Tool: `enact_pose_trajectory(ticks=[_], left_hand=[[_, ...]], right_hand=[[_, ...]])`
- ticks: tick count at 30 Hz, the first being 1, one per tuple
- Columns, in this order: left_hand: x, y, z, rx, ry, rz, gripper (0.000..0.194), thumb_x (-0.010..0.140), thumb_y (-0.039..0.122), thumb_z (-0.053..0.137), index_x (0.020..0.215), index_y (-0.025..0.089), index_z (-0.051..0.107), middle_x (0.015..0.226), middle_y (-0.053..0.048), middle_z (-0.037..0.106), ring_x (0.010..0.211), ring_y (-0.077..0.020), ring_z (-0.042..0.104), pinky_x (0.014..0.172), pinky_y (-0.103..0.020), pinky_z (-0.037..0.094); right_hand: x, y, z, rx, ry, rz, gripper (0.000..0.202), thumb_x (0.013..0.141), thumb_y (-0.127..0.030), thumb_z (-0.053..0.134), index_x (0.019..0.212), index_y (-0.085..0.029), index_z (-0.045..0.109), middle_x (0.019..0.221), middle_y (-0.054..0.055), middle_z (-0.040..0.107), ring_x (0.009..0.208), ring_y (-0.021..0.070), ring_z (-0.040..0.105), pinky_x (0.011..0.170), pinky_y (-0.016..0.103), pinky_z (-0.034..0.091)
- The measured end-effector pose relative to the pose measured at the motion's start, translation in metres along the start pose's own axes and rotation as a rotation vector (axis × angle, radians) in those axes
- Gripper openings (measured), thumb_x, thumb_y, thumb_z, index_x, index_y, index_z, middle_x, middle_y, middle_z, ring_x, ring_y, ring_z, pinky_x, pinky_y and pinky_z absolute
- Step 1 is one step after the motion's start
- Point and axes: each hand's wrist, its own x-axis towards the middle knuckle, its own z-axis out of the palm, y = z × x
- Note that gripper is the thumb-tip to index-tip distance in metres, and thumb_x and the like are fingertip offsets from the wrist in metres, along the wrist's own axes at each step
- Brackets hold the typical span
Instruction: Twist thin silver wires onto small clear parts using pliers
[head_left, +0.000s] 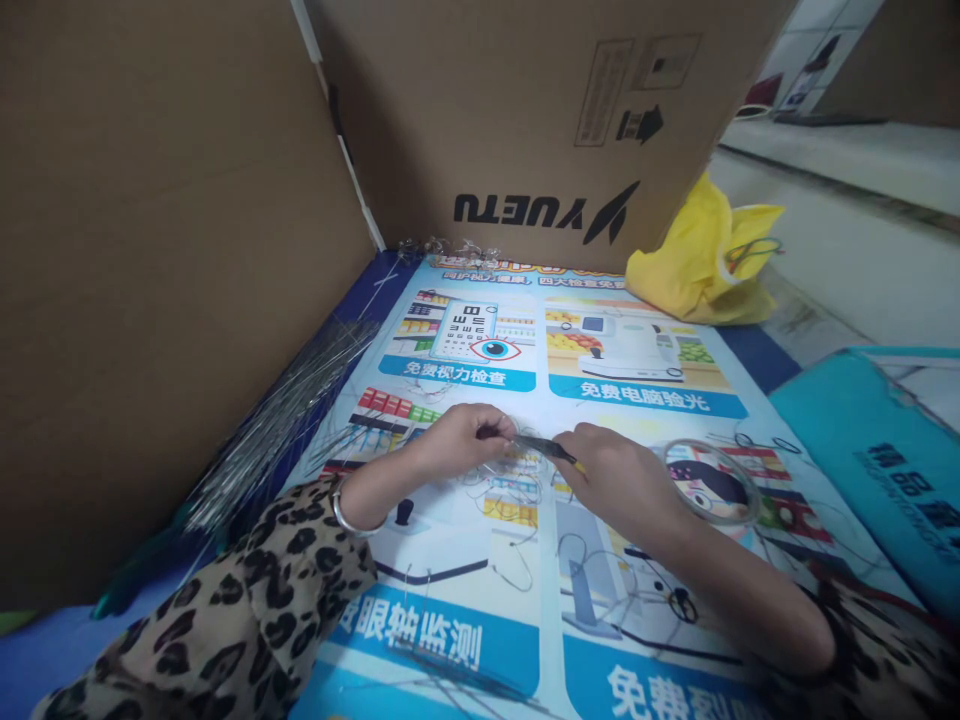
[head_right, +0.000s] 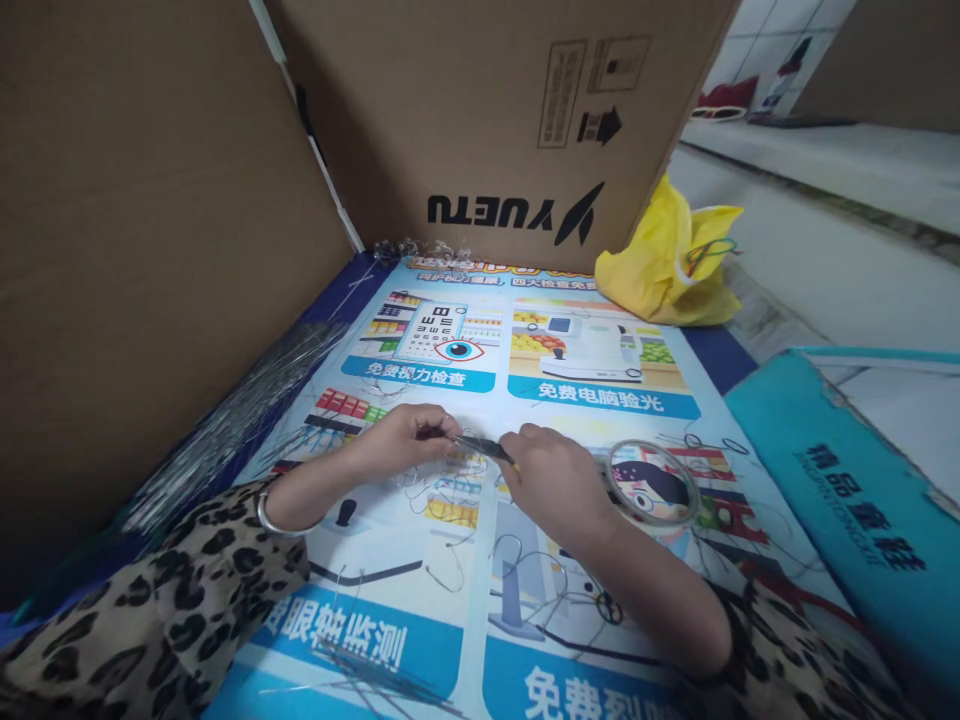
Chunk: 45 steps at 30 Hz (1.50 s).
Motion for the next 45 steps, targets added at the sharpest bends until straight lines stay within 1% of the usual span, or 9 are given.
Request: enact_pose_trajectory(ticks=[6, 13, 19, 26, 30, 34, 41, 43, 45], left_hand=[[-0.001, 0.005, -0.002, 0.110, -0.033, 0.040, 0.006, 0.074, 0.016, 0.054, 0.073, 0.015, 0.059, 0.069, 0.002, 0.055, 0.066, -0.0095, 0.047, 0.062, -0.022, 0.037], [-0.001, 0.006, -0.003, 0.243, -0.103, 0.079, 0.010, 0.074, 0.013, 0.050, 0.074, 0.016, 0.059, 0.073, 0.001, 0.058, 0.072, -0.0120, 0.050, 0.067, -0.024, 0.038], [0.000, 0.008, -0.007, 0.222, -0.226, 0.091, 0.012, 0.073, 0.012, 0.047, 0.073, 0.015, 0.059, 0.071, 0.001, 0.057, 0.069, -0.0116, 0.050, 0.065, -0.023, 0.037], [0.000, 0.006, -0.008, 0.230, -0.264, 0.090, 0.012, 0.073, 0.013, 0.048, 0.075, 0.015, 0.060, 0.070, 0.002, 0.055, 0.068, -0.0113, 0.047, 0.062, -0.022, 0.036], [0.001, 0.008, -0.009, 0.245, -0.261, 0.110, 0.012, 0.073, 0.013, 0.048, 0.073, 0.015, 0.059, 0.069, 0.002, 0.055, 0.068, -0.0113, 0.047, 0.063, -0.022, 0.036], [0.001, 0.007, -0.008, 0.248, -0.238, 0.097, 0.011, 0.073, 0.013, 0.048, 0.073, 0.015, 0.059, 0.067, 0.002, 0.055, 0.065, -0.0108, 0.047, 0.061, -0.022, 0.036], [0.000, 0.001, -0.001, 0.285, -0.043, 0.084, 0.007, 0.075, 0.020, 0.054, 0.079, 0.017, 0.059, 0.073, 0.001, 0.056, 0.064, -0.0105, 0.048, 0.058, -0.022, 0.036], [-0.002, 0.002, -0.001, 0.294, -0.026, 0.093, 0.014, 0.075, 0.027, 0.059, 0.086, 0.018, 0.058, 0.076, 0.000, 0.057, 0.067, -0.0118, 0.050, 0.060, -0.023, 0.038], [-0.003, 0.006, -0.003, 0.286, -0.041, 0.093, 0.028, 0.073, 0.032, 0.064, 0.097, 0.019, 0.056, 0.082, -0.002, 0.059, 0.072, -0.0140, 0.053, 0.065, -0.025, 0.041]], right_hand=[[0.001, 0.002, 0.003, -0.024, 0.041, -0.073, 0.016, 0.085, -0.027, 0.046, 0.081, -0.021, 0.060, 0.077, 0.001, 0.058, 0.075, 0.0148, 0.054, 0.057, 0.025, 0.028], [0.006, 0.015, 0.007, -0.094, 0.135, -0.284, 0.013, 0.082, -0.021, 0.049, 0.080, -0.020, 0.062, 0.076, 0.003, 0.057, 0.074, 0.0156, 0.048, 0.066, 0.027, 0.028], [0.010, 0.019, 0.006, -0.196, 0.191, -0.398, 0.012, 0.081, -0.017, 0.049, 0.078, -0.019, 0.062, 0.073, 0.004, 0.054, 0.073, 0.0169, 0.042, 0.066, 0.030, 0.023], [0.009, 0.018, 0.001, -0.354, 0.255, -0.447, 0.019, 0.084, -0.012, 0.043, 0.084, -0.019, 0.060, 0.071, 0.004, 0.051, 0.071, 0.0178, 0.039, 0.064, 0.033, 0.020], [0.007, 0.015, -0.002, -0.370, 0.269, -0.429, 0.020, 0.083, -0.010, 0.042, 0.084, -0.019, 0.060, 0.071, 0.005, 0.051, 0.071, 0.0181, 0.039, 0.063, 0.033, 0.020], [0.005, 0.013, 0.003, -0.321, 0.244, -0.381, 0.018, 0.080, -0.009, 0.044, 0.077, -0.019, 0.059, 0.071, 0.006, 0.052, 0.069, 0.0179, 0.040, 0.061, 0.032, 0.020], [0.005, 0.014, 0.009, -0.216, 0.146, -0.247, 0.012, 0.080, -0.018, 0.048, 0.076, -0.020, 0.059, 0.072, 0.004, 0.057, 0.070, 0.0167, 0.047, 0.060, 0.029, 0.024], [0.005, 0.014, 0.008, -0.203, 0.134, -0.218, 0.012, 0.080, -0.018, 0.048, 0.077, -0.020, 0.060, 0.073, 0.003, 0.058, 0.071, 0.0165, 0.049, 0.061, 0.028, 0.025], [0.005, 0.014, 0.006, -0.197, 0.126, -0.205, 0.012, 0.080, -0.019, 0.049, 0.078, -0.020, 0.061, 0.073, 0.003, 0.059, 0.072, 0.0167, 0.050, 0.061, 0.028, 0.026]])
